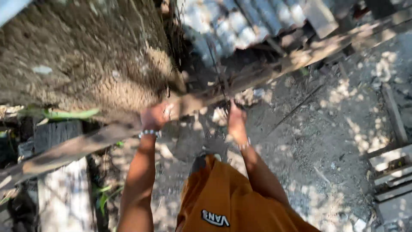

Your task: The person uses a hand saw to cut a long wooden plank that is resting against a tree trunk. The person holds the plank steady with their left hand while sawing with their right hand.

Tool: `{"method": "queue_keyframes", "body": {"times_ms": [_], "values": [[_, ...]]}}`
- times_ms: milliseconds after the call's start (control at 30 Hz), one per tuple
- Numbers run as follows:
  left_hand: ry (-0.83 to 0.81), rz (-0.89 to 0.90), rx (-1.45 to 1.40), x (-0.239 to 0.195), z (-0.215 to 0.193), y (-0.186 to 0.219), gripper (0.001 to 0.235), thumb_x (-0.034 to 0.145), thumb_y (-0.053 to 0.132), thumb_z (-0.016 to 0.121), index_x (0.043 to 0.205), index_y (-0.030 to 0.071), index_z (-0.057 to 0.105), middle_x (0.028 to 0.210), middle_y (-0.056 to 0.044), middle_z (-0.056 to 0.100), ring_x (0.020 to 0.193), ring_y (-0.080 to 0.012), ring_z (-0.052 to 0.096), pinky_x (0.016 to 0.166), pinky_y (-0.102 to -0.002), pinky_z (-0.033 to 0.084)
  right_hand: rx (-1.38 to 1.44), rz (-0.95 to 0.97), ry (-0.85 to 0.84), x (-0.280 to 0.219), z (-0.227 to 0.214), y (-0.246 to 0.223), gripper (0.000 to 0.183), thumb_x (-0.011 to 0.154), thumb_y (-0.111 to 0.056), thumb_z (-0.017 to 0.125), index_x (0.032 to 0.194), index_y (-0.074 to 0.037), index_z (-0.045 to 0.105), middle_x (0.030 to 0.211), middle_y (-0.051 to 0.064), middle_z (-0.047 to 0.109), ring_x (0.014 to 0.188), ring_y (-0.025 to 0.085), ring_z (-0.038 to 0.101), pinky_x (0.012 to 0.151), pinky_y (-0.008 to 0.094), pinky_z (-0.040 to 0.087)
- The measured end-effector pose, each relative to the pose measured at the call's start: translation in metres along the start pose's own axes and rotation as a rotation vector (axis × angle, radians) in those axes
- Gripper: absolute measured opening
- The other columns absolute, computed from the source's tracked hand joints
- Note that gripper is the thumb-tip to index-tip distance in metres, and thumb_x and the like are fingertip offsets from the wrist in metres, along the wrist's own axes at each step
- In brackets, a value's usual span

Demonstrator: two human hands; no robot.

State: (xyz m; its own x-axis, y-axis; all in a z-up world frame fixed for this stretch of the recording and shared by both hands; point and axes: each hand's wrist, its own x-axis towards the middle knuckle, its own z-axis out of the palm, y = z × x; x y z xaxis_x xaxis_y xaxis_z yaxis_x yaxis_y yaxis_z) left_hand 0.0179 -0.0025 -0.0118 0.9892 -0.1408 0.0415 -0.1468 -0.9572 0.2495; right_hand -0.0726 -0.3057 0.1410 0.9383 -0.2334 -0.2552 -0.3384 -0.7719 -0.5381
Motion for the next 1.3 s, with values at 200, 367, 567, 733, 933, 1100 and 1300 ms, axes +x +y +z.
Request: {"method": "queue_keyframes", "body": {"times_ms": [200,367,567,733,933,1100,1300], "values": [[0.074,0.096,0.062,-0.014,-0.043,0.021,0.047,0.099,0.060,0.045,0.100,0.022,0.073,0.064,-0.012,0.070,0.072,-0.0357,0.075,0.072,-0.052,0.058,0.765,-0.210,0.168,0.073,0.136,0.184,0.034,0.105,-0.017,0.047,0.080,-0.003,0.066,0.060,0.013,0.058,0.057,0.025,0.047,0.069,0.029,0.043],[0.113,0.046,0.055,-0.010,-0.028,0.021,0.043,0.096,0.062,0.049,0.097,0.027,0.074,0.061,-0.011,0.068,0.073,-0.0351,0.075,0.070,-0.050,0.057,0.516,-0.033,0.307,-0.047,0.081,0.154,0.020,0.089,-0.012,0.060,0.073,0.000,0.062,0.047,0.015,0.054,0.041,0.030,0.057,0.045,0.040,0.043],[0.126,-0.016,-0.008,-0.010,-0.029,0.024,0.036,0.097,0.053,0.052,0.092,0.025,0.075,0.058,-0.009,0.067,0.067,-0.0332,0.073,0.070,-0.045,0.057,0.746,-0.238,0.249,-0.078,0.065,0.168,0.061,0.102,-0.031,0.046,0.044,-0.015,0.047,0.037,0.000,0.040,0.037,0.018,0.038,0.044,0.029,0.034],[0.104,0.017,0.103,-0.010,-0.012,0.014,0.039,0.093,0.056,0.050,0.088,0.024,0.073,0.057,-0.011,0.065,0.066,-0.0360,0.074,0.066,-0.050,0.057,0.776,-0.301,0.234,-0.051,0.074,0.162,0.062,0.105,-0.029,0.044,0.045,-0.015,0.045,0.039,-0.001,0.035,0.041,0.017,0.024,0.045,0.028,0.030],[-0.038,-0.001,-0.008,-0.001,-0.023,0.008,0.050,0.097,0.061,0.052,0.090,0.018,0.076,0.070,-0.017,0.072,0.081,-0.0411,0.075,0.077,-0.054,0.058,0.654,-0.249,0.403,0.008,0.087,0.144,0.059,0.104,-0.020,0.050,0.047,-0.006,0.047,0.040,0.011,0.046,0.043,0.023,0.042,0.050,0.037,0.038],[-0.179,-0.055,0.030,0.002,-0.017,0.001,0.052,0.097,0.068,0.046,0.108,0.027,0.076,0.084,-0.017,0.077,0.093,-0.0398,0.075,0.086,-0.052,0.056,0.426,-0.484,0.357,-0.010,0.111,0.176,0.045,0.107,-0.021,0.043,0.079,0.005,0.067,0.058,0.024,0.059,0.052,0.037,0.056,0.052,0.043,0.045],[0.141,0.112,-0.004,-0.006,-0.029,0.011,0.042,0.098,0.051,0.057,0.095,0.016,0.079,0.064,-0.020,0.069,0.072,-0.0425,0.074,0.070,-0.054,0.056,2.173,0.000,-0.246,-0.044,0.200,0.328,0.045,0.090,-0.027,0.066,0.121,0.005,0.065,0.069,0.005,0.064,0.055,0.017,0.051,0.058,0.028,0.043]]}}
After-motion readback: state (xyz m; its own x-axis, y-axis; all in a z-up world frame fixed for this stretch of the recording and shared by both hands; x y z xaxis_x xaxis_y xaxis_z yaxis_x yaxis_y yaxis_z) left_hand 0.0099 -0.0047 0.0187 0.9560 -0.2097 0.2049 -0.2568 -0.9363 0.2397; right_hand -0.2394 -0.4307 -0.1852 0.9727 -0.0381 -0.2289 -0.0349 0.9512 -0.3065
